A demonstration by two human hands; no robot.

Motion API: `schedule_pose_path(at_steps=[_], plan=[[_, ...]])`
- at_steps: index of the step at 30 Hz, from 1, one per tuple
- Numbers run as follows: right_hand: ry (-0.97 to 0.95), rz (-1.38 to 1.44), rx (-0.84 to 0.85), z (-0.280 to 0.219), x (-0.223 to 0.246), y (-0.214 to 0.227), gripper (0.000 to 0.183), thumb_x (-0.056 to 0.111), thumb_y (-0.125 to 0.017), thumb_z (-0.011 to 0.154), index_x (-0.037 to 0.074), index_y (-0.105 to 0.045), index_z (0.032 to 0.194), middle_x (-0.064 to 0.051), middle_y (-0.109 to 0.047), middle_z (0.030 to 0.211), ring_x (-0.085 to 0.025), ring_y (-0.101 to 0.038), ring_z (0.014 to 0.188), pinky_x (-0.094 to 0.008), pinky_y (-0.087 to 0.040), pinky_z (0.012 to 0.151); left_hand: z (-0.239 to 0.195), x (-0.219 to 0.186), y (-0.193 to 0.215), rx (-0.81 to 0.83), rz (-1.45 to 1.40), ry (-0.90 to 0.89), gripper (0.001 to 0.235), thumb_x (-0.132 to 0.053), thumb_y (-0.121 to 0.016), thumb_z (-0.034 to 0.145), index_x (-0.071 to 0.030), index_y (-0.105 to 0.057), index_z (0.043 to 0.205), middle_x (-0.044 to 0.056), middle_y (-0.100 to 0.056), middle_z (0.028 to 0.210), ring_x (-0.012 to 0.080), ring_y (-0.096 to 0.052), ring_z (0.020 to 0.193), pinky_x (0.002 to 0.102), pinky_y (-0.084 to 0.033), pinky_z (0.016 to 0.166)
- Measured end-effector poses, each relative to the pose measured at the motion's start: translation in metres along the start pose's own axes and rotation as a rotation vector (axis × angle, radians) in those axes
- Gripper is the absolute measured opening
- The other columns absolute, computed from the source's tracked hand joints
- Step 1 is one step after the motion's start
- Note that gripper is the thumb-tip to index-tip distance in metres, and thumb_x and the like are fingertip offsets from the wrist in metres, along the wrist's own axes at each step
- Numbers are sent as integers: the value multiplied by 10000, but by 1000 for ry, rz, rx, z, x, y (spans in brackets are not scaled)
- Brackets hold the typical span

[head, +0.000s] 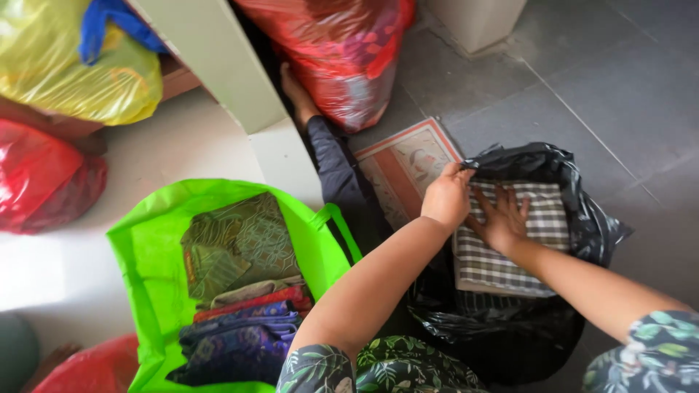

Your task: The person sits on the floor and folds various pieces of clothing, including a plaid shirt, a beige shirt, and a purple patterned garment. They place the folded items into a black plastic bag. A green bag containing more clothes is visible nearby.

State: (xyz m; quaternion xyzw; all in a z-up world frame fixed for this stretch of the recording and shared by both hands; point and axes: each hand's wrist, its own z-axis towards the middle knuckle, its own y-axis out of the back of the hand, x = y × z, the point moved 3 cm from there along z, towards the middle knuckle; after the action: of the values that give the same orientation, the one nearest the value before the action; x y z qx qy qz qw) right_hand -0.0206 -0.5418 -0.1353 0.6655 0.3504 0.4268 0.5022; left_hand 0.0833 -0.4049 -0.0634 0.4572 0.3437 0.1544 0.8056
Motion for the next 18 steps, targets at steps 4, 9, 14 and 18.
schedule_pose_path(at_steps=[4, 9, 14, 18], plan=[[30, 22, 70, 16, -3, -9, 827, 627, -572, 891, 402, -253, 1620, -181, -151, 1698, -422, -40, 1579, -695, 31, 1217, 2, -3, -5, -49, -40, 47, 388, -191, -635, 840, -255, -718, 1214, -40, -649, 1148, 217, -775, 915, 356, -650, 753], [6, -197, 81, 54, -39, -77, 824, 721, -417, 927, 258, -328, 1604, -75, -131, 1732, -327, -57, 1592, -620, -21, 1240, 4, -15, -18, 7, -146, 80, 359, -200, -598, 875, -282, -703, 1208, -35, -659, 1075, 279, -786, 945, 393, -659, 800], [85, -229, -70, 50, -40, -73, 1124, 625, -524, 763, 53, -121, 1644, -151, -226, 1682, -375, -221, 1527, -633, -145, 1180, -1, -26, 14, 43, -340, 116, 369, -105, -582, 859, -106, -722, 1200, 142, -677, 1132, 378, -695, 985, 456, -557, 907], [153, -395, -285, 116, -162, -198, 1065, 733, -325, 840, 87, -202, 1678, -159, -322, 1640, -423, -351, 1419, -612, -107, 1241, -7, -21, -16, 141, -318, 24, 468, -198, -633, 818, -168, -726, 1276, 73, -797, 1131, 301, -674, 1124, 406, -554, 977]])
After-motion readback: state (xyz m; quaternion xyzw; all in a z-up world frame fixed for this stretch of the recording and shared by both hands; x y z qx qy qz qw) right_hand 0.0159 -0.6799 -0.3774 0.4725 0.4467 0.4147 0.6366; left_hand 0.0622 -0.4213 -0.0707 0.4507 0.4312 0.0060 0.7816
